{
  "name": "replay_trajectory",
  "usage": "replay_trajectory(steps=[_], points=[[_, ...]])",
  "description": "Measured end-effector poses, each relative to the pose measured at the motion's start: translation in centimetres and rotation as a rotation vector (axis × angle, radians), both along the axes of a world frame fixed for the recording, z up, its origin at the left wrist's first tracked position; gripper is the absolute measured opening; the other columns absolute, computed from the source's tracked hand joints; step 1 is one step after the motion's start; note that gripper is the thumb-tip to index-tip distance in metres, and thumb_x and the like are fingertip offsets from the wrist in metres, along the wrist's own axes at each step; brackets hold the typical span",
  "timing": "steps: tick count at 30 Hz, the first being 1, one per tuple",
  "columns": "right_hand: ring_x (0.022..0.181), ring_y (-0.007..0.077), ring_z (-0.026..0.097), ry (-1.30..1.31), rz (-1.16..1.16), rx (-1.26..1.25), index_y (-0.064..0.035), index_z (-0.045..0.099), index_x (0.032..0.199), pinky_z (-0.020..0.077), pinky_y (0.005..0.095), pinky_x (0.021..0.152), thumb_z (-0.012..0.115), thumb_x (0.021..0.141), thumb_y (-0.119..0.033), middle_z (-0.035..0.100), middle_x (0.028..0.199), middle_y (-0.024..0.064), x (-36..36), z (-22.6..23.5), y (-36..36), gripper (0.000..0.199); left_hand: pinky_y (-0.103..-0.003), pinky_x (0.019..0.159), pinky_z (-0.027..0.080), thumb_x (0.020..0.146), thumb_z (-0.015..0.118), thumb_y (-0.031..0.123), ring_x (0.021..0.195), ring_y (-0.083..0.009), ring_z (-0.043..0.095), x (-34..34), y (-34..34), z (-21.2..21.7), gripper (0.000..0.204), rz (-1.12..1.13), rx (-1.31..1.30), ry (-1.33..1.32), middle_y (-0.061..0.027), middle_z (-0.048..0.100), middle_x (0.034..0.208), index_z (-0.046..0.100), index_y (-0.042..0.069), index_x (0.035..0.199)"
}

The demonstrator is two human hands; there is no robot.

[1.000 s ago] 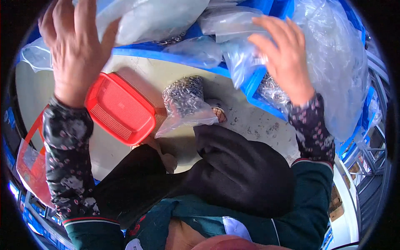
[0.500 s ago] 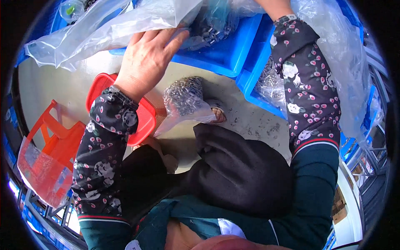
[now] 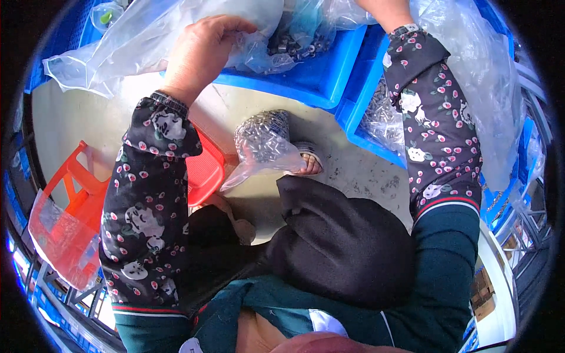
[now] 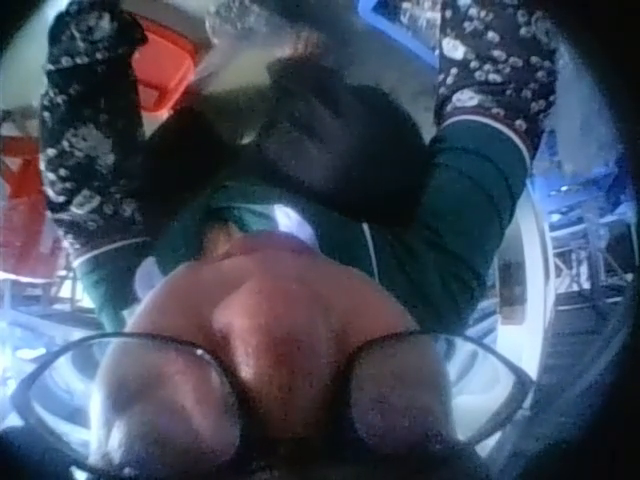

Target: The person reviews inventory documents by hand, then collects metal clips into a red basket, and organizes plastic bags of components into blue bins in a storage warehouse.

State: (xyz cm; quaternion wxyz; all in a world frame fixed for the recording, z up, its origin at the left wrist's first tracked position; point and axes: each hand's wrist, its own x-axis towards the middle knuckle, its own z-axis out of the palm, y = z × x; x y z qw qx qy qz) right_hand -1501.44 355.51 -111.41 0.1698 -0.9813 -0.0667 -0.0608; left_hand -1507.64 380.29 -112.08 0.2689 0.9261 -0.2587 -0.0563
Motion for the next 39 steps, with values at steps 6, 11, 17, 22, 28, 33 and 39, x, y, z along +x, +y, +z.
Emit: replay_trajectory(steps=[6, 11, 17, 22, 28, 33, 39], points=[[0.076, 0.0349, 0.057, 0.024, 0.002, -0.002, -0.0047, 0.061, 0.077, 0.0443, 0.0430, 0.065, 0.056, 0.074, -0.031, 0.060, 0.077, 0.0178, 0.4, -1.7, 0.1, 0.027, -0.026, 0.075, 0.046, 0.079, 0.054, 0.006, 0.084, -0.0145, 0.062, -0.1, 0.5, -0.3, 0.022, 0.141, -0.010, 0.223, -0.0067, 0.065, 0.090, 0.062, 0.008, 0.099], [0.076, 0.0349, 0.057, 0.031, -0.012, -0.016, -0.0043, 0.061, 0.078, 0.0441, 0.0431, 0.066, 0.055, 0.075, -0.029, 0.059, 0.078, 0.0183, 0.2, -0.8, -0.4, 0.026, -0.023, 0.075, 0.045, 0.083, 0.051, 0.009, 0.081, -0.0102, 0.059, 0.7, 0.9, -0.9, 0.020, 0.135, -0.182, 0.299, -0.0032, 0.064, 0.089, 0.061, 0.006, 0.101], [0.076, 0.0359, 0.056, 0.042, 0.021, 0.009, -0.0037, 0.061, 0.078, 0.0438, 0.0439, 0.066, 0.055, 0.076, -0.028, 0.059, 0.078, 0.0189, 0.1, -1.2, -1.0, 0.025, -0.022, 0.063, 0.043, 0.084, 0.049, 0.008, 0.064, -0.0099, 0.052, 1.9, 0.0, 0.7, 0.018, 0.382, -0.447, 0.629, -0.0011, 0.058, 0.074, 0.061, 0.002, 0.096], [0.075, 0.0364, 0.056, 0.071, -0.008, 0.001, -0.0036, 0.061, 0.078, 0.0439, 0.0442, 0.065, 0.054, 0.076, -0.027, 0.059, 0.078, 0.0192, -0.5, -1.0, -0.6, 0.024, -0.018, 0.053, 0.039, 0.081, 0.048, 0.003, 0.057, -0.0056, 0.050, 2.1, -0.4, 0.9, 0.017, 0.550, -0.578, 0.809, -0.0003, 0.058, 0.069, 0.061, -0.002, 0.091], [0.076, 0.0367, 0.056, 0.016, 0.021, 0.038, -0.0045, 0.057, 0.089, 0.0440, 0.0440, 0.065, 0.054, 0.076, -0.025, 0.059, 0.083, 0.0191, -0.5, -1.2, -1.1, 0.024, -0.020, 0.051, 0.039, 0.080, 0.050, 0.003, 0.056, -0.0075, 0.050, 2.9, 0.5, 0.0, 0.017, 0.558, -0.687, 0.879, -0.0003, 0.058, 0.070, 0.061, -0.002, 0.092], [0.079, 0.0350, 0.057, 0.231, -0.090, 0.284, -0.0043, 0.049, 0.102, 0.0436, 0.0431, 0.067, 0.054, 0.077, -0.020, 0.059, 0.086, 0.0206, -2.1, 0.1, 0.3, 0.030, -0.020, 0.068, 0.041, 0.085, 0.049, 0.013, 0.070, -0.0060, 0.050, 3.0, 0.5, 0.8, 0.023, 0.430, -0.554, 0.841, 0.0008, 0.056, 0.076, 0.060, 0.003, 0.102], [0.061, 0.0344, 0.056, 0.284, 0.392, 0.276, -0.0061, 0.054, 0.078, 0.0441, 0.0427, 0.053, 0.054, 0.077, -0.017, 0.055, 0.064, 0.0148, -12.2, -1.7, 3.7, 0.010, -0.029, 0.083, 0.042, 0.067, 0.046, 0.003, 0.090, -0.0200, 0.056, -1.9, 1.0, 1.2, 0.035, 0.121, -0.217, 0.341, -0.0086, 0.059, 0.091, 0.057, 0.001, 0.101]])
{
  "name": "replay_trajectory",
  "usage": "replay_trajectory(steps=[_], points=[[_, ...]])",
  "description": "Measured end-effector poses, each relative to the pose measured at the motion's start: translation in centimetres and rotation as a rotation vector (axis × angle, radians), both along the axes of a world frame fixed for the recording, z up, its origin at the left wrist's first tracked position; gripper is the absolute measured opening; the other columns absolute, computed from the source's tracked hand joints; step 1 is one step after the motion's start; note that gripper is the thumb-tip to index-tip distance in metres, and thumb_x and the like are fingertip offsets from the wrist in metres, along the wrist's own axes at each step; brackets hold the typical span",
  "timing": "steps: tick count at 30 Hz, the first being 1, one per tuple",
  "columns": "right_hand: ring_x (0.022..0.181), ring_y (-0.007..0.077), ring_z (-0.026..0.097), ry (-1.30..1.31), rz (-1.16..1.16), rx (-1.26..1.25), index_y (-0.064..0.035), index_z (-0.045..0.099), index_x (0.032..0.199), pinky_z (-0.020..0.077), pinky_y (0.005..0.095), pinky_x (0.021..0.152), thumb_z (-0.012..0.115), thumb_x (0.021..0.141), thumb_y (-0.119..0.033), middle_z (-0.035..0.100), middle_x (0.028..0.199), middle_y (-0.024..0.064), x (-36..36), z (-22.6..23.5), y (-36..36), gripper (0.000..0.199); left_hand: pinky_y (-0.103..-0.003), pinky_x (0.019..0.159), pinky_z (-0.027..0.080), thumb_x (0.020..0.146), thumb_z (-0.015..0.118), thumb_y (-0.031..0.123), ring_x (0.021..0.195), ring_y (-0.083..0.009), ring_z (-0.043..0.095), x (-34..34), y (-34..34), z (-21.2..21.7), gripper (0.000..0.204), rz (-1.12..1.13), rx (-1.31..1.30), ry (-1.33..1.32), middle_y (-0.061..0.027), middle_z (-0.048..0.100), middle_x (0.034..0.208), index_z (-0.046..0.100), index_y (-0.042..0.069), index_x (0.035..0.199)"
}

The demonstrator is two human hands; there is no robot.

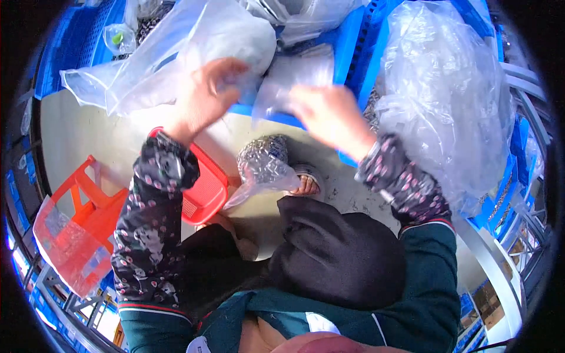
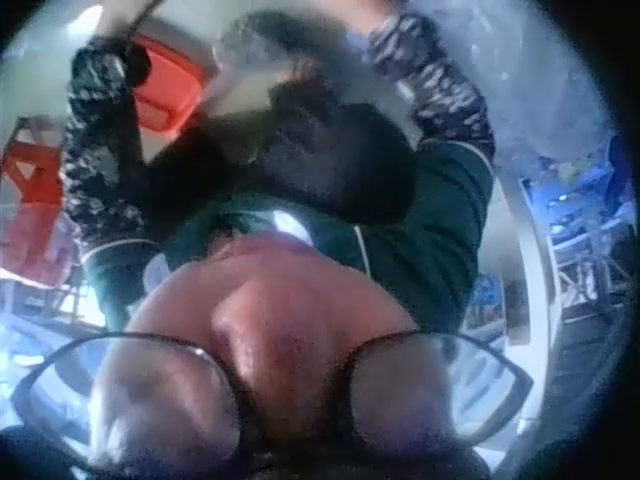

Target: The person reviews inventory documents by hand, then collects metal clips into a red basket, and organizes plastic bags of components into blue bins in a storage warehouse.

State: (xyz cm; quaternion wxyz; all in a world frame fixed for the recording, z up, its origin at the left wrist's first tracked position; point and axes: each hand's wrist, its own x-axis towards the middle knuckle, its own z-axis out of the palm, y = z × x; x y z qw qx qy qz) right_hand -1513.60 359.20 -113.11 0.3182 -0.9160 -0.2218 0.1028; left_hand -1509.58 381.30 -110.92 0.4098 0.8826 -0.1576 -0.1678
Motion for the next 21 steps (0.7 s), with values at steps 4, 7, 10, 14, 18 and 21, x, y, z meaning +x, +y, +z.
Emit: replay_trajectory(steps=[4, 7, 10, 14, 18, 21], points=[[0.064, 0.0300, 0.056, -0.009, 0.146, 0.066, -0.0052, 0.053, 0.078, 0.0440, 0.0405, 0.058, 0.057, 0.068, -0.009, 0.056, 0.064, 0.0112, -2.8, 0.4, 0.7, 0.011, -0.037, 0.081, 0.042, 0.059, 0.053, 0.007, 0.089, -0.0326, 0.053, -0.2, -2.0, 0.6, 0.032, -0.126, 0.005, -0.227, -0.0130, 0.055, 0.096, 0.058, 0.004, 0.090], [0.072, 0.0318, 0.058, 0.113, 0.141, 0.031, -0.0052, 0.057, 0.091, 0.0448, 0.0409, 0.061, 0.063, 0.066, -0.019, 0.059, 0.072, 0.0121, -1.0, 1.4, 0.3, 0.029, -0.037, 0.080, 0.042, 0.060, 0.056, 0.008, 0.091, -0.0306, 0.053, -0.1, -3.1, 1.4, 0.033, -0.137, 0.088, -0.365, -0.0107, 0.055, 0.098, 0.058, 0.005, 0.093], [0.075, 0.0273, 0.057, 0.371, 0.275, 0.025, -0.0050, 0.059, 0.098, 0.0461, 0.0347, 0.064, 0.067, 0.067, -0.036, 0.058, 0.083, 0.0132, 1.3, 1.9, -1.3, 0.044, -0.037, 0.076, 0.042, 0.063, 0.060, 0.011, 0.093, -0.0246, 0.052, 0.0, -4.2, 1.1, 0.035, -0.310, 0.309, -0.587, -0.0076, 0.052, 0.109, 0.057, 0.010, 0.098], [0.075, 0.0256, 0.057, 0.103, 0.010, 0.085, -0.0043, 0.059, 0.094, 0.0450, 0.0325, 0.064, 0.060, 0.077, -0.029, 0.057, 0.083, 0.0122, 5.1, 0.3, -1.9, 0.030, -0.040, 0.078, 0.041, 0.065, 0.060, 0.015, 0.096, -0.0231, 0.051, -0.1, -4.0, 0.8, 0.038, -0.318, 0.470, -0.706, -0.0046, 0.046, 0.121, 0.056, 0.014, 0.103], [0.075, 0.0307, 0.056, -0.559, -0.264, -0.007, -0.0038, 0.055, 0.094, 0.0438, 0.0382, 0.067, 0.058, 0.075, -0.023, 0.057, 0.080, 0.0159, 9.0, -2.7, -1.9, 0.026, -0.043, 0.082, 0.037, 0.069, 0.058, 0.020, 0.098, -0.0232, 0.049, -0.6, -2.9, -0.5, 0.042, -0.312, 0.671, -0.525, -0.0009, 0.042, 0.125, 0.052, 0.019, 0.111], [0.071, 0.0305, 0.056, -0.688, -0.255, -0.148, -0.0045, 0.056, 0.085, 0.0426, 0.0411, 0.070, 0.060, 0.072, -0.020, 0.057, 0.073, 0.0171, 10.4, -4.0, -2.6, 0.020, -0.042, 0.083, 0.035, 0.070, 0.058, 0.020, 0.100, -0.0255, 0.046, -0.5, -3.2, -0.8, 0.045, -0.329, 0.694, -0.508, 0.0015, 0.035, 0.130, 0.050, 0.022, 0.115]])
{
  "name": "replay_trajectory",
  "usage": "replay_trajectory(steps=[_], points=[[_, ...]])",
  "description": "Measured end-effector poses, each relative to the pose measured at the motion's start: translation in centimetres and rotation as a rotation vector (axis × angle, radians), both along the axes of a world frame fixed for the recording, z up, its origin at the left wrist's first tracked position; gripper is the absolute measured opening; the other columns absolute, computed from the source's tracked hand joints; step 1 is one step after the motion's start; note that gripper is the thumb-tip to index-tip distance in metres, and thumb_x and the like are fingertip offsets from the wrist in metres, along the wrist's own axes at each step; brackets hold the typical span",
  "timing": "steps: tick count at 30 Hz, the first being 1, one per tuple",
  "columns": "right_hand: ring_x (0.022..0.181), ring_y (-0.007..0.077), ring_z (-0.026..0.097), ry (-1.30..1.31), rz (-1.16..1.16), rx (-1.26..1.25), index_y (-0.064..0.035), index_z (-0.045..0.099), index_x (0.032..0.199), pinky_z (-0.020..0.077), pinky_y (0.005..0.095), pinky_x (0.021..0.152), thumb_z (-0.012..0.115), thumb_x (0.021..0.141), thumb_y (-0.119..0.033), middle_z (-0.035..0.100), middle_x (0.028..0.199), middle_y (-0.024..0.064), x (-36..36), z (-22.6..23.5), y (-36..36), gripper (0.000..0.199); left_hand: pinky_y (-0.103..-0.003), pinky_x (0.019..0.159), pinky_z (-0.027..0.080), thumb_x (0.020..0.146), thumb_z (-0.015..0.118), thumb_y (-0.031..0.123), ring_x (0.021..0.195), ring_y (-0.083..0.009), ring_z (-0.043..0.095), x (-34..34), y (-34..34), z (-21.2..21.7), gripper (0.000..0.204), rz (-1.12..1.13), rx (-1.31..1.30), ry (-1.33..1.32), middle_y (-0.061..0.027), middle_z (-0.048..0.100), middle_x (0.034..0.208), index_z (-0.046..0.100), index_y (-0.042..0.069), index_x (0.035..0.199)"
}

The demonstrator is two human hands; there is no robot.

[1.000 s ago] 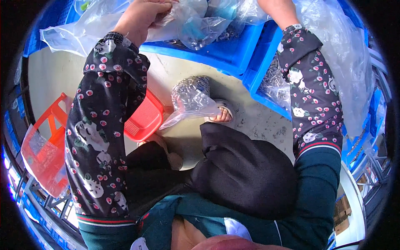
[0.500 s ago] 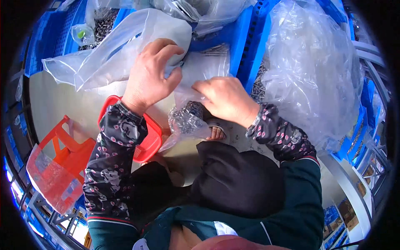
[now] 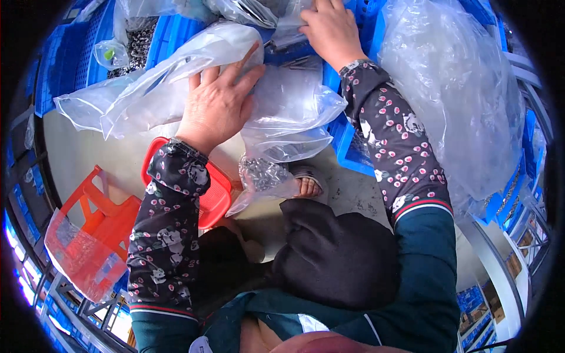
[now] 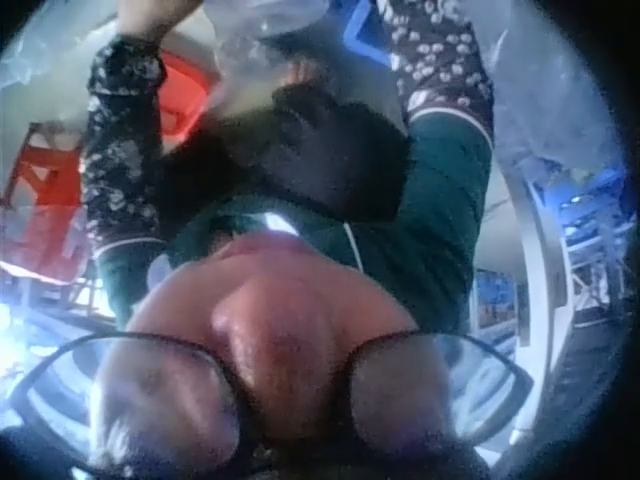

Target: The person reviews inventory documents by hand, then collects metal clips into a red basket, and organizes plastic bags of components into blue bins in a storage warehouse.

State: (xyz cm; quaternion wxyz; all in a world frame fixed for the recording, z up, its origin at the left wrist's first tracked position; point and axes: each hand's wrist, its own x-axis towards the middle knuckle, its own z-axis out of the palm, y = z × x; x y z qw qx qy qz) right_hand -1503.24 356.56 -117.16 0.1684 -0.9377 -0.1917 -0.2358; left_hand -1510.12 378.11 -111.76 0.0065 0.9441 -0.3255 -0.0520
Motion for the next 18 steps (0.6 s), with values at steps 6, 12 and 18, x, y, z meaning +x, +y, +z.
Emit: replay_trajectory(steps=[6, 12, 18], points=[[0.071, 0.0336, 0.055, 0.414, -0.084, 0.184, -0.0056, 0.056, 0.068, 0.0425, 0.0428, 0.064, 0.059, 0.072, -0.023, 0.057, 0.068, 0.0160, 1.8, -0.1, -0.8, 0.018, -0.042, 0.083, 0.035, 0.071, 0.058, 0.016, 0.103, -0.0290, 0.046, -0.6, 0.5, -0.5, 0.051, 0.057, 0.033, 0.074, 0.0026, 0.026, 0.139, 0.046, 0.026, 0.119], [0.069, 0.0347, 0.055, 0.347, 0.337, 0.617, -0.0020, 0.055, 0.071, 0.0426, 0.0415, 0.062, 0.055, 0.075, -0.023, 0.055, 0.071, 0.0190, 4.7, -2.3, -5.3, 0.021, -0.047, 0.082, 0.037, 0.071, 0.055, 0.015, 0.097, -0.0321, 0.051, -0.3, -0.6, -1.0, 0.049, 0.063, -0.035, 0.074, 0.0011, 0.026, 0.139, 0.046, 0.025, 0.118], [0.067, 0.0350, 0.058, 0.596, 0.148, 0.132, -0.0092, 0.057, 0.076, 0.0460, 0.0447, 0.061, 0.055, 0.076, -0.025, 0.058, 0.068, 0.0160, -2.2, 0.3, 2.2, 0.016, -0.049, 0.088, 0.033, 0.070, 0.053, 0.012, 0.109, -0.0307, 0.047, -0.8, 0.3, -1.0, 0.050, 0.085, -0.047, 0.077, -0.0018, 0.028, 0.138, 0.047, 0.023, 0.118]])
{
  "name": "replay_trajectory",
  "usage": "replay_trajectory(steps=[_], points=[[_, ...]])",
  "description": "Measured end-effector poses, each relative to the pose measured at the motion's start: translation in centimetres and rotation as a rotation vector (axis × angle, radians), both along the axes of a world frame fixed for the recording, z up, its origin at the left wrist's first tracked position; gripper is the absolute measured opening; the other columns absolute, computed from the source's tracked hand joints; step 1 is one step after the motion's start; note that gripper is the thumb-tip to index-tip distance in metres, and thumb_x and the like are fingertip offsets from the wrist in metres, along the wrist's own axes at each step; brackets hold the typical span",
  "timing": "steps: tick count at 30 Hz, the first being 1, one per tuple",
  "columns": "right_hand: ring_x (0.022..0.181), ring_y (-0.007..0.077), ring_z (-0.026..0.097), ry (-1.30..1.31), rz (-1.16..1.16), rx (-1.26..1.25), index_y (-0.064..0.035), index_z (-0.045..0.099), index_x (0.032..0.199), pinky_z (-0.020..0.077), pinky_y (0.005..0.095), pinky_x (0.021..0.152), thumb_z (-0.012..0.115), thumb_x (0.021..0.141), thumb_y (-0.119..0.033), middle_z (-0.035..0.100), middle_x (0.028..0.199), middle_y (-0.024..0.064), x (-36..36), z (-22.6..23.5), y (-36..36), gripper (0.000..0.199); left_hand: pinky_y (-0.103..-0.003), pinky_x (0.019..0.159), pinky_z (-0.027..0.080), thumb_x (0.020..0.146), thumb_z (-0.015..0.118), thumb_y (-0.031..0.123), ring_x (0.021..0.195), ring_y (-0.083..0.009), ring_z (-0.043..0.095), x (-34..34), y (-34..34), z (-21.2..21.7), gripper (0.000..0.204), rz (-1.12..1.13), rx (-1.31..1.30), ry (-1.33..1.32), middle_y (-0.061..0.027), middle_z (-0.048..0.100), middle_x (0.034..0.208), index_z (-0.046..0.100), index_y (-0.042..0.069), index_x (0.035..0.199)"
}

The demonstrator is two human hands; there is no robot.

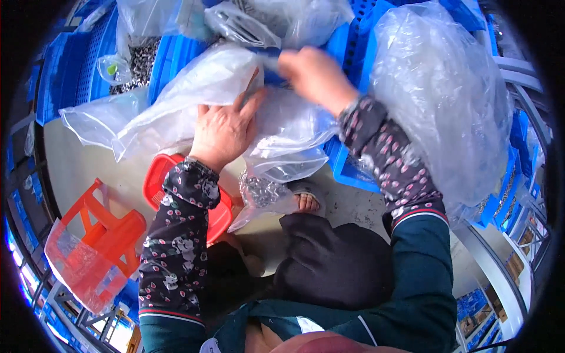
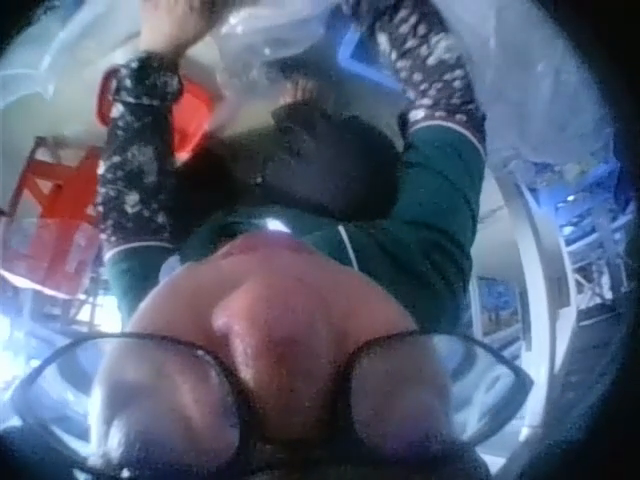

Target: The person reviews inventory documents by hand, then collects metal clips into a red basket, and organizes plastic bags of components into blue bins in a storage warehouse.

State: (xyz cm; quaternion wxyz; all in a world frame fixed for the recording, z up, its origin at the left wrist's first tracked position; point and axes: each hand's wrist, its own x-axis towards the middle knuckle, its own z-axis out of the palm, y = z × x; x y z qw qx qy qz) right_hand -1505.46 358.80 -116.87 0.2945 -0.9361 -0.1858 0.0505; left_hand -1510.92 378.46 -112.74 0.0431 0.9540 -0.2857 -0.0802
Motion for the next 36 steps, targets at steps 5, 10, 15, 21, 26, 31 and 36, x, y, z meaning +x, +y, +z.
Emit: replay_trajectory(steps=[5, 10, 15, 21, 26, 31, 36], points=[[0.077, 0.0317, 0.056, -0.185, -0.078, 0.174, -0.0099, 0.059, 0.088, 0.0444, 0.0405, 0.068, 0.061, 0.074, -0.024, 0.059, 0.082, 0.0119, -0.5, 0.6, -1.6, 0.020, -0.049, 0.091, 0.032, 0.069, 0.052, 0.010, 0.113, -0.0289, 0.044, -0.1, -0.2, -0.2, 0.050, -0.029, 0.004, -0.059, -0.0037, 0.031, 0.137, 0.048, 0.021, 0.117], [0.087, 0.0325, 0.053, -0.839, -0.418, 0.003, -0.0064, 0.056, 0.091, 0.0420, 0.0406, 0.074, 0.061, 0.072, -0.015, 0.057, 0.093, 0.0132, 5.0, 2.9, -4.3, 0.021, -0.048, 0.079, 0.043, 0.069, 0.051, 0.009, 0.105, -0.0307, 0.051, 0.0, -0.5, -0.5, 0.051, 0.044, 0.029, 0.101, -0.0038, 0.029, 0.138, 0.046, 0.023, 0.119], [0.089, 0.0295, 0.053, -0.318, -0.100, -0.203, -0.0071, 0.055, 0.089, 0.0433, 0.0396, 0.072, 0.059, 0.069, -0.010, 0.055, 0.092, 0.0083, 4.9, 0.1, -5.1, 0.020, -0.047, 0.066, 0.048, 0.069, 0.051, 0.009, 0.089, -0.0321, 0.058, -0.6, -0.6, -1.0, 0.051, 0.018, 0.067, 0.047, -0.0029, 0.027, 0.139, 0.045, 0.023, 0.119], [0.081, 0.0224, 0.054, -0.354, 0.082, -0.039, -0.0068, 0.052, 0.077, 0.0413, 0.0350, 0.076, 0.051, 0.068, -0.004, 0.055, 0.080, 0.0063, -6.1, 0.5, -2.7, 0.009, -0.046, 0.067, 0.048, 0.069, 0.052, 0.010, 0.088, -0.0310, 0.059, -0.9, -0.4, -0.6, 0.050, 0.032, 0.082, 0.074, -0.0016, 0.029, 0.138, 0.047, 0.023, 0.117], [0.076, 0.0197, 0.054, -0.439, 0.090, -0.028, -0.0083, 0.052, 0.075, 0.0413, 0.0346, 0.081, 0.050, 0.070, -0.008, 0.054, 0.074, 0.0051, -6.7, -0.1, -2.0, 0.005, -0.041, 0.070, 0.049, 0.070, 0.051, 0.010, 0.086, -0.0295, 0.059, -0.5, -0.3, -0.7, 0.049, -0.011, 0.030, -0.098, -0.0012, 0.031, 0.137, 0.048, 0.024, 0.116], [0.073, 0.0226, 0.056, -0.203, 0.188, -0.072, -0.0052, 0.050, 0.075, 0.0434, 0.0337, 0.073, 0.051, 0.067, -0.003, 0.056, 0.075, 0.0075, -6.7, 0.3, -1.2, 0.009, -0.040, 0.074, 0.048, 0.070, 0.052, 0.009, 0.093, -0.0288, 0.057, -0.6, 0.0, -0.6, 0.048, 0.032, 0.074, -0.016, -0.0025, 0.031, 0.136, 0.048, 0.024, 0.116], [0.070, 0.0251, 0.056, -0.112, 0.227, -0.082, -0.0050, 0.050, 0.077, 0.0434, 0.0337, 0.069, 0.052, 0.065, -0.003, 0.055, 0.074, 0.0096, -6.2, 0.5, -1.8, 0.013, -0.039, 0.072, 0.050, 0.070, 0.052, 0.008, 0.089, -0.0302, 0.059, -0.4, -0.6, -0.3, 0.048, 0.002, 0.026, -0.024, -0.0057, 0.031, 0.136, 0.048, 0.021, 0.116]])
